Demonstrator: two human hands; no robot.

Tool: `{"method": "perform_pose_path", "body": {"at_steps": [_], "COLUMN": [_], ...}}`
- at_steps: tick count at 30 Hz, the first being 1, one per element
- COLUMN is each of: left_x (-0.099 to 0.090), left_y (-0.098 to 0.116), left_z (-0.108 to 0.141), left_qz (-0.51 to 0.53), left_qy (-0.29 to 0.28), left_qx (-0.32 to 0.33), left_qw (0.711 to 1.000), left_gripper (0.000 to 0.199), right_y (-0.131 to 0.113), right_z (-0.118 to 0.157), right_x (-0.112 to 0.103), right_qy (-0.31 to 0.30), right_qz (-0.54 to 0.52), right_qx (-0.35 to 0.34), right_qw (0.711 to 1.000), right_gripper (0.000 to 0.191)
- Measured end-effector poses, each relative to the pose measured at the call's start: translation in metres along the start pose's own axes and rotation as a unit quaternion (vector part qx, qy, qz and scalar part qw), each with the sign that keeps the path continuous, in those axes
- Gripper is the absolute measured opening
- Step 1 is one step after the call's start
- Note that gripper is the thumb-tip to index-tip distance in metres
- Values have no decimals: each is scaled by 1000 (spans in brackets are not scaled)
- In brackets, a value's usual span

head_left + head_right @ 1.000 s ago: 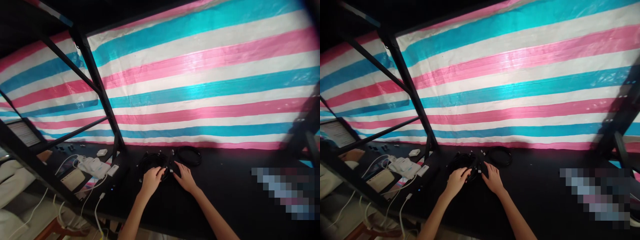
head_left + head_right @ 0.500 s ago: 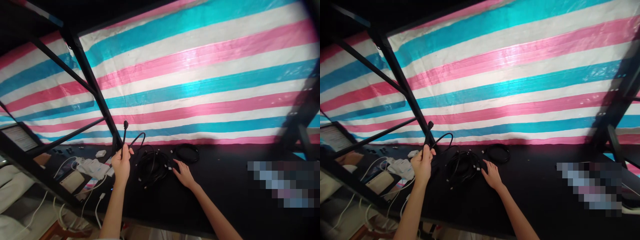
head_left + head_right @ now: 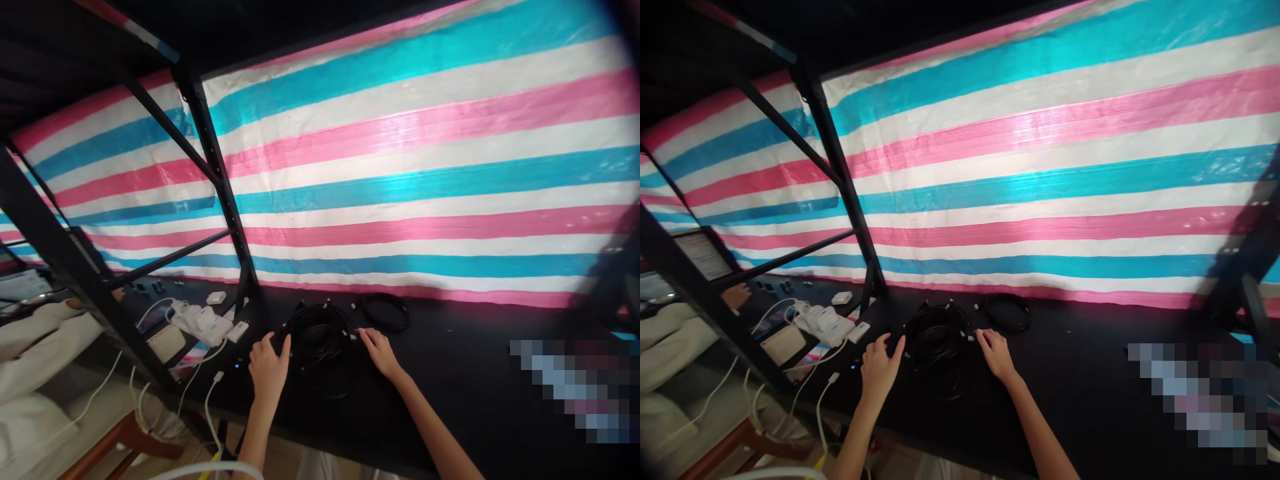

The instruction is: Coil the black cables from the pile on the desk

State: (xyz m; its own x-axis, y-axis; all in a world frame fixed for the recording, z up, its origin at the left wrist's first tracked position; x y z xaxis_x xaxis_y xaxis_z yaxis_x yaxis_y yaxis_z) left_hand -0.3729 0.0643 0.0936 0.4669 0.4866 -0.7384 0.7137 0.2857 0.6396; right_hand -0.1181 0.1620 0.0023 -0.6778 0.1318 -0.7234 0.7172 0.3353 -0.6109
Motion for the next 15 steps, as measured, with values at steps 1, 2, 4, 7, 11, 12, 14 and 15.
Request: {"method": "perform_pose_path", "body": {"at_steps": [1, 2, 4, 7, 11, 12, 14, 15], "left_x": [2, 5, 10, 15, 19, 20, 20, 19], "left_y": [-10, -19, -30, -39, -40, -39, -38, -39], "left_z": [-1, -2, -3, -5, -13, -15, -19, -19], "left_qz": [-36, -58, -66, -51, -18, -7, 17, 30], "left_qy": [1, -13, -51, -83, -96, -95, -88, -82], "left_qx": [-35, -54, -62, -71, -85, -86, -91, -94], "left_qw": [999, 997, 995, 993, 992, 992, 992, 992], "left_gripper": [51, 49, 39, 28, 32, 33, 32, 32], "right_y": [-1, -1, -3, -9, -28, -34, -45, -51], "right_z": [0, 1, 2, 9, 26, 31, 39, 41], "right_x": [0, -1, -2, -2, 11, 15, 20, 19], "right_qy": [-4, -6, -7, -13, -42, -47, -63, -72], "right_qz": [-1, -2, 1, 2, -33, -53, -123, -167], "right_qx": [2, 6, 19, 29, 36, 45, 81, 102], "right_qw": [1000, 1000, 1000, 999, 998, 996, 987, 978], "right_gripper": [43, 42, 41, 42, 74, 79, 79, 77]}}
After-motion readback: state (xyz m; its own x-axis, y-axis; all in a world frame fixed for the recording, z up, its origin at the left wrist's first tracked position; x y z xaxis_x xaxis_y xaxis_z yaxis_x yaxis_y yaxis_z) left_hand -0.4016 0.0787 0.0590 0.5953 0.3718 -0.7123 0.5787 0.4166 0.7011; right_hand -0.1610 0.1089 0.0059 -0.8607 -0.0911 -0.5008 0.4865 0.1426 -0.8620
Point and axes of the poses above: each hand's wrist, its own z-axis away from the middle knuckle, its own x-axis out of the palm, y = z × x, the point moved 3 cm from there along -z, towards the middle knuckle, and after that the axes turned 14 degrees about z, right-handed, at the moved point
